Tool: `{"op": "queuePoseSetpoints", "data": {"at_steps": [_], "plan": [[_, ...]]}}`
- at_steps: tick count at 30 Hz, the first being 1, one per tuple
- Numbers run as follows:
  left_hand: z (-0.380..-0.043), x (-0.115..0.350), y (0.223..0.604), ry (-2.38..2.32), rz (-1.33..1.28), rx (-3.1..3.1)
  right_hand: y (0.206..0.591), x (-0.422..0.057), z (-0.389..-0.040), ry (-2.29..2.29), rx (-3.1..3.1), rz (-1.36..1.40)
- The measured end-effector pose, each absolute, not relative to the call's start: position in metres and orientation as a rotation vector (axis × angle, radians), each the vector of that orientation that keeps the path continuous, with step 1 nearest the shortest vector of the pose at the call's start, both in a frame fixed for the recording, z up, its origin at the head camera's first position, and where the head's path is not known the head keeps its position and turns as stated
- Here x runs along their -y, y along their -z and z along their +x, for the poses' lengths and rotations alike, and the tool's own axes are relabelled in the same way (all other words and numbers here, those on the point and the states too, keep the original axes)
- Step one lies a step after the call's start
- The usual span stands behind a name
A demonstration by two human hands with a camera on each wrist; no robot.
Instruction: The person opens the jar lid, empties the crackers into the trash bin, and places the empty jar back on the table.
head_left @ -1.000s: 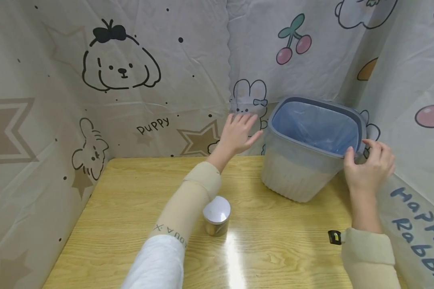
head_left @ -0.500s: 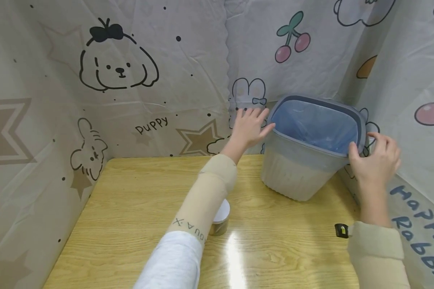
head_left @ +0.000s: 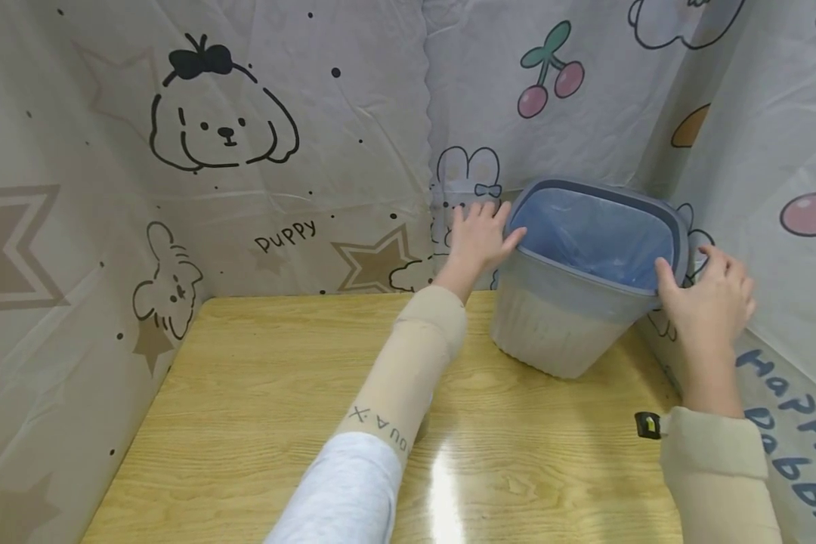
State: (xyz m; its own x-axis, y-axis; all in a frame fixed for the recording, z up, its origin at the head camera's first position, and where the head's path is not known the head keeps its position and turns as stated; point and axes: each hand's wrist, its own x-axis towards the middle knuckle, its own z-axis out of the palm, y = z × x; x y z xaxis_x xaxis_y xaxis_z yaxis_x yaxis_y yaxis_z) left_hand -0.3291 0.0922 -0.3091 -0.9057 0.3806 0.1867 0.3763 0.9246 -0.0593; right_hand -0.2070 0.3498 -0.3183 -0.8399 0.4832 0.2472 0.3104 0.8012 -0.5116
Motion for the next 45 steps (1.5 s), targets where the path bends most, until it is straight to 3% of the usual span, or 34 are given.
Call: {"op": "queuePoseSetpoints", "data": {"at_steps": [20, 45], "plan": [[-0.334, -0.101, 0.315, 0.141, -0.41, 3.031, 0.314, -0.358, -0.211, -0.651, 2.824, -0.598], [-0.332, -0.103, 0.313, 0.2, -0.393, 3.129, 0.314, -0.366, -0.217, -0.627, 3.008, -0.464]]}}
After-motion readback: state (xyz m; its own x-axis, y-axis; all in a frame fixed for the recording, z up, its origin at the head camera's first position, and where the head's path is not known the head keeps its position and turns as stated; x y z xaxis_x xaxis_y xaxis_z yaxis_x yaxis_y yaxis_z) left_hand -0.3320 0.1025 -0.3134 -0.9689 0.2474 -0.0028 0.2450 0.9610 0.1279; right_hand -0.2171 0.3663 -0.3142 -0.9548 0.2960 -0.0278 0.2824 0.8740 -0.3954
